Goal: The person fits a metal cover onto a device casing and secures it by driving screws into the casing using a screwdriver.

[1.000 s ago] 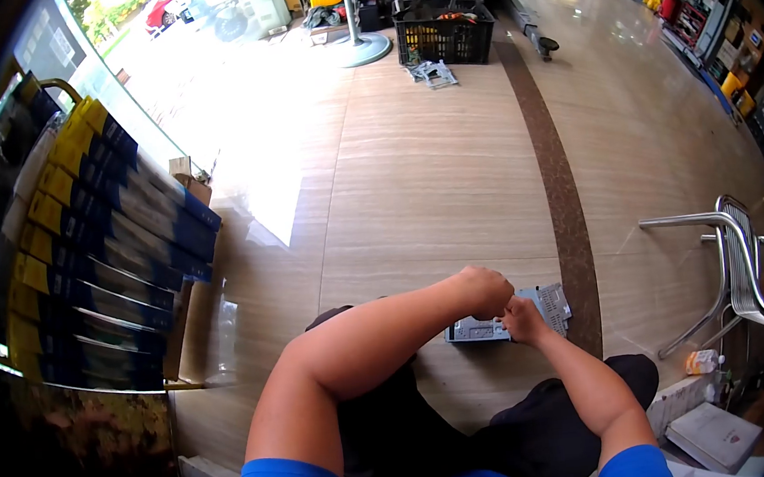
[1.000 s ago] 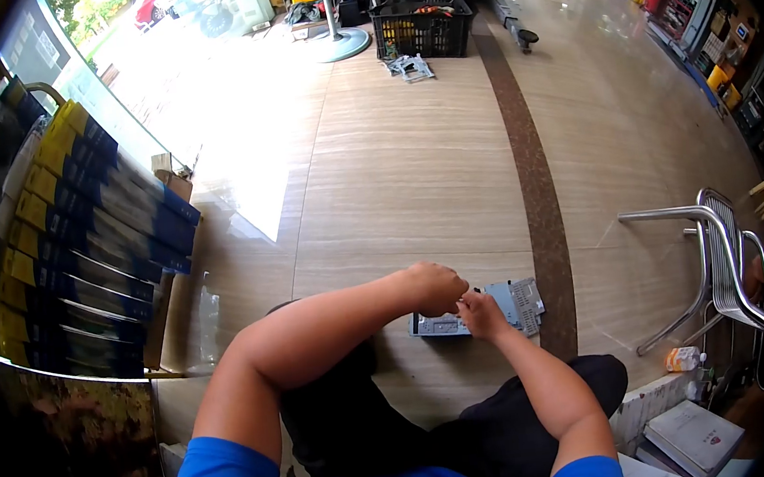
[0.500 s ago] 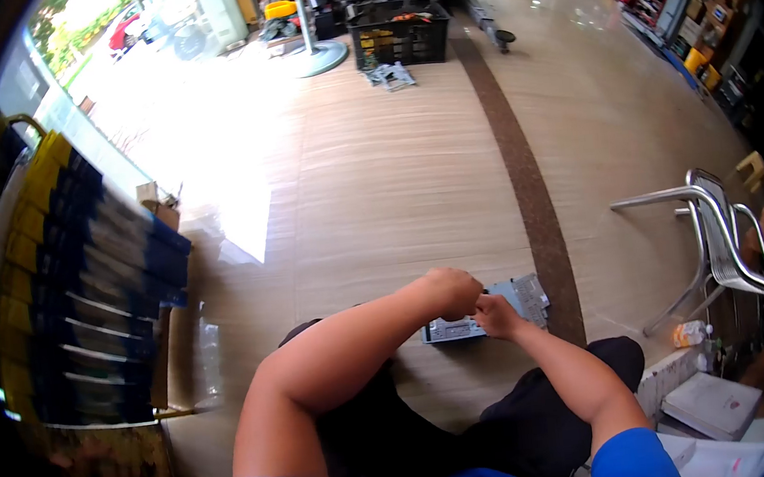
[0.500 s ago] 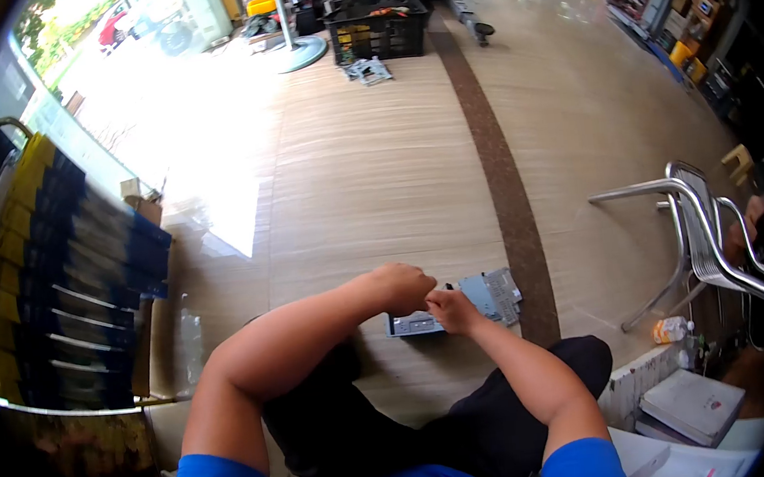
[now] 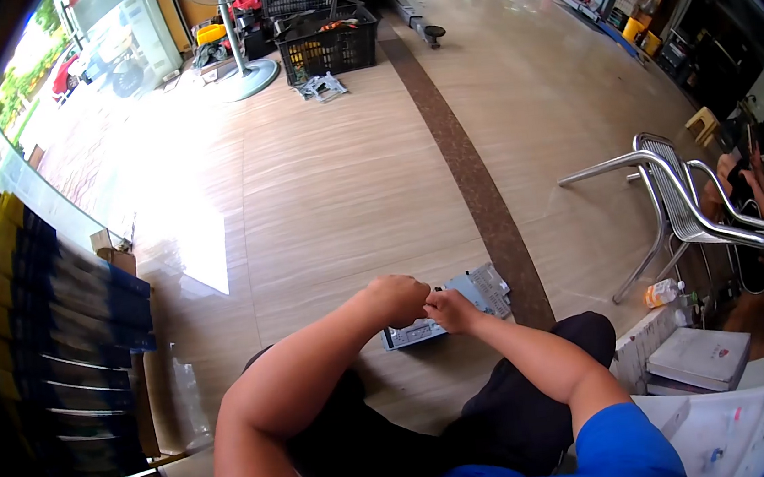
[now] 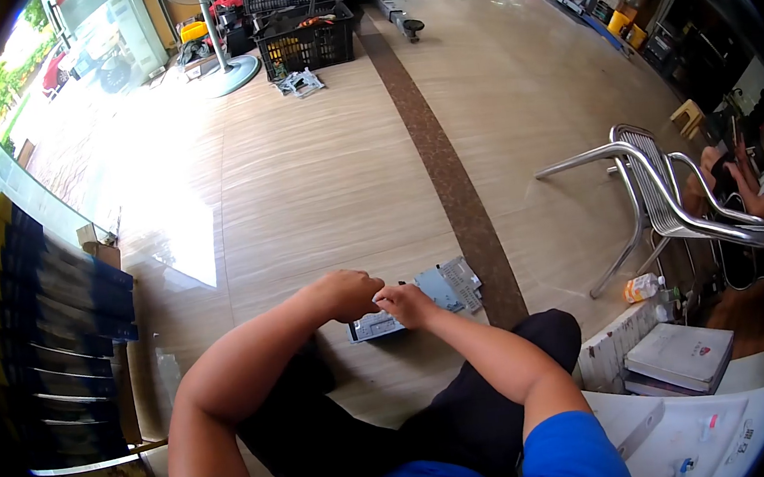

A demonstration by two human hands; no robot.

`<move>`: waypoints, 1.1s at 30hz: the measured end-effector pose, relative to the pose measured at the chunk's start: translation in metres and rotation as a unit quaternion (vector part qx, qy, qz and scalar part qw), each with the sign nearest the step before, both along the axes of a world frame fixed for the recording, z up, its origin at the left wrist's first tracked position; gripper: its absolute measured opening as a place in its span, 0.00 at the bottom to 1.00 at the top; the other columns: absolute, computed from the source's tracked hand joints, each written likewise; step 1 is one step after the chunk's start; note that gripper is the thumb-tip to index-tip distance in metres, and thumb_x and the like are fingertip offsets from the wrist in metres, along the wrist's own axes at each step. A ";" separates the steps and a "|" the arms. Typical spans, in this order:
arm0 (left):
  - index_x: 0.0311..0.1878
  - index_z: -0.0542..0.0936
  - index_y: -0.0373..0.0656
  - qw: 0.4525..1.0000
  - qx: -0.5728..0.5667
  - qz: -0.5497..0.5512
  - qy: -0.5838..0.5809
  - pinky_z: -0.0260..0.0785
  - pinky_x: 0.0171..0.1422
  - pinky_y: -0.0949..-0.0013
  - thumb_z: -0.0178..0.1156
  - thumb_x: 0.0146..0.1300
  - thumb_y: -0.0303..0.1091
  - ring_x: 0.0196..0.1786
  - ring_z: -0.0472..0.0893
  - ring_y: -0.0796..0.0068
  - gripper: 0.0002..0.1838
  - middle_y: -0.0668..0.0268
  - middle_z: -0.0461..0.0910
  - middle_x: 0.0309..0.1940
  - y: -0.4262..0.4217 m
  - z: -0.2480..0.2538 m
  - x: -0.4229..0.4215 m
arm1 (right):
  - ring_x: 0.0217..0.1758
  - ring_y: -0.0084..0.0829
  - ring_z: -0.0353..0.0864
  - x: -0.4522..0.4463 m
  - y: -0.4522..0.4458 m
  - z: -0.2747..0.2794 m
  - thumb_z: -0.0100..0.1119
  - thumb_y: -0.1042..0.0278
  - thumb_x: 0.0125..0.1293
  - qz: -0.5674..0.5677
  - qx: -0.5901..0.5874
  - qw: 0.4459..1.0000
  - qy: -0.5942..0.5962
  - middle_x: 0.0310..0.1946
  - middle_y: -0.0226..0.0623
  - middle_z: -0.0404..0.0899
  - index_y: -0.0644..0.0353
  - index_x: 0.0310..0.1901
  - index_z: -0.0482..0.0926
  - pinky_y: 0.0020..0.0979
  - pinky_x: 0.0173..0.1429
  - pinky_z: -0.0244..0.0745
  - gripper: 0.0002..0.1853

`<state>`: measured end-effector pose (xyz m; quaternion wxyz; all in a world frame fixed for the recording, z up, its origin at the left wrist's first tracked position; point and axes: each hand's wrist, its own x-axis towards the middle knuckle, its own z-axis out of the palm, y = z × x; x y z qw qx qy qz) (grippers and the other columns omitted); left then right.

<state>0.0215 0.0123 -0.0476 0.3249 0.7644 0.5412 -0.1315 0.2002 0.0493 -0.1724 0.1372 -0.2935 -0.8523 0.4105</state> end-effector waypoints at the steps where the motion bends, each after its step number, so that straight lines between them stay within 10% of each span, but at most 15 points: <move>1: 0.50 0.78 0.44 1.000 0.000 -0.002 0.000 0.73 0.55 0.54 0.60 0.65 0.45 0.53 0.80 0.52 0.17 0.54 0.82 0.46 0.000 0.000 0.000 | 0.34 0.46 0.84 -0.001 -0.001 0.004 0.58 0.71 0.64 0.000 -0.007 1.000 0.016 0.29 0.50 0.81 0.64 0.34 0.78 0.39 0.38 0.75 0.05; 26: 0.50 0.82 0.43 1.000 0.004 0.025 -0.011 0.73 0.57 0.56 0.62 0.63 0.41 0.55 0.81 0.55 0.16 0.54 0.83 0.49 -0.002 0.002 0.000 | 0.33 0.49 0.83 -0.002 -0.001 -0.001 0.55 0.74 0.63 -0.001 0.024 1.000 0.014 0.27 0.51 0.80 0.65 0.36 0.77 0.43 0.37 0.76 0.04; 33: 0.46 0.83 0.41 1.000 0.022 0.002 -0.014 0.74 0.55 0.54 0.62 0.63 0.43 0.54 0.81 0.52 0.16 0.51 0.83 0.47 -0.003 -0.002 -0.001 | 0.27 0.36 0.84 0.002 0.006 -0.031 0.50 0.76 0.66 0.015 -0.004 0.999 -0.042 0.26 0.45 0.81 0.64 0.38 0.78 0.37 0.33 0.77 0.06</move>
